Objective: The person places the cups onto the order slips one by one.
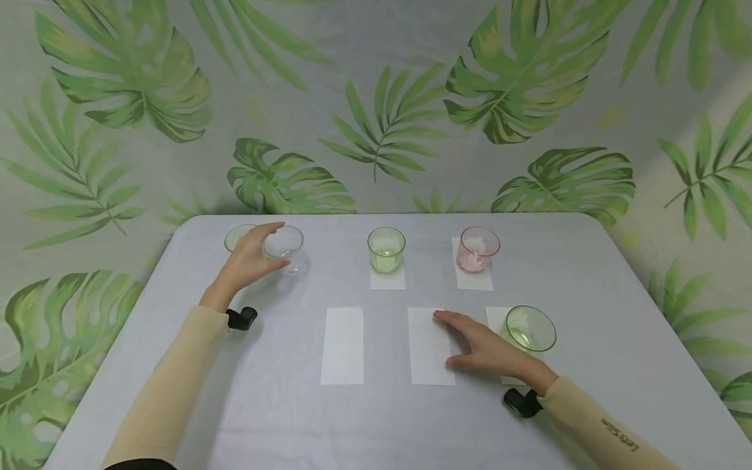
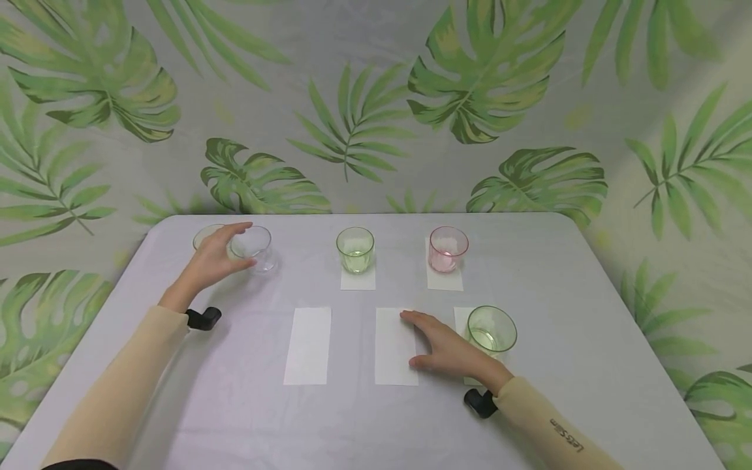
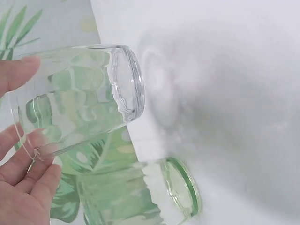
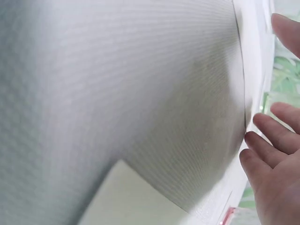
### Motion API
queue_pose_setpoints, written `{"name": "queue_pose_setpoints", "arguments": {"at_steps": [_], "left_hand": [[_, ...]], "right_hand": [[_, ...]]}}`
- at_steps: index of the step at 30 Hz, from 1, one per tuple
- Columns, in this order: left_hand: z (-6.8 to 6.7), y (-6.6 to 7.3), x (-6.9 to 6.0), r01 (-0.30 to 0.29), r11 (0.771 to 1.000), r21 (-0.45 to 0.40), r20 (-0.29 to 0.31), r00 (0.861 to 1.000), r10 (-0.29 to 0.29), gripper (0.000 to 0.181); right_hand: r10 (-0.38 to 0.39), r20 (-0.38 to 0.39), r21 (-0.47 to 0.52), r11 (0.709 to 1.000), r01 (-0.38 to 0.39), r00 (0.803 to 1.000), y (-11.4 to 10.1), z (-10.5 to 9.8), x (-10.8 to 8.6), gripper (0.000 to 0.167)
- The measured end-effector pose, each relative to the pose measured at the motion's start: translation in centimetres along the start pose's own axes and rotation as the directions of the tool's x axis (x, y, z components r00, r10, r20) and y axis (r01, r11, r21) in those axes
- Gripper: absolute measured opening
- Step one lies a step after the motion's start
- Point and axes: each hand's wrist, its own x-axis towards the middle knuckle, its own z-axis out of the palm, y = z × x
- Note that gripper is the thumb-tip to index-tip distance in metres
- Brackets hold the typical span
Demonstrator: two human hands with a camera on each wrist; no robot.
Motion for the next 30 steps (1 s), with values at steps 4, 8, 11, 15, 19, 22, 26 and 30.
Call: {"name": "queue_pose_setpoints", "arguments": {"at_steps": [4,8,11,15,19,22,26,30], "left_hand": [[0.1,1.1,-0.5,-0.04,0.998,-0.039,-0.035,0.999,0.039,0.075],[0.4,2.3,-1.2,-0.059,0.994,-0.095,-0.048,0.997,0.055,0.074],[0.7,3.1,-1.7,-0.084,0.988,-0.131,-0.051,0.996,0.078,0.073],[1.3,4.0,-2.2,-0.13,0.978,-0.161,-0.055,0.991,0.122,0.073],[1.9,5.0,-2.7,-0.168,0.968,-0.186,-0.054,0.986,0.161,0.073],[2.4,5.7,-2.8,-0.188,0.961,-0.202,-0.046,0.982,0.183,0.073],[3.0,6.6,-3.0,-0.208,0.954,-0.215,-0.033,0.978,0.205,0.072],[3.7,7.4,-3.1,-0.22,0.95,-0.224,-0.011,0.975,0.223,0.074]], "right_hand": [[-0.003,0.003,-0.006,1.0,0.003,1.0,0.2,0.2,0.0,0.082],[-0.023,0.005,-0.015,1.0,0.023,1.0,0.3,0.3,0.1,0.083],[-0.037,0.009,-0.026,0.999,0.037,0.999,0.4,0.3,0.1,0.082],[-0.03,0.019,-0.018,0.999,0.031,0.999,0.3,0.4,0.1,0.081],[-0.013,0.029,-0.01,1.0,0.013,1.0,0.2,0.4,0.1,0.081],[-0.007,0.031,-0.012,1.0,0.007,1.0,0.2,0.4,0.0,0.08],[0.001,0.034,-0.012,1.0,-0.001,0.999,0.2,0.4,-0.1,0.08],[0.008,0.034,-0.013,1.0,-0.008,0.999,0.1,0.5,-0.1,0.081]]}}
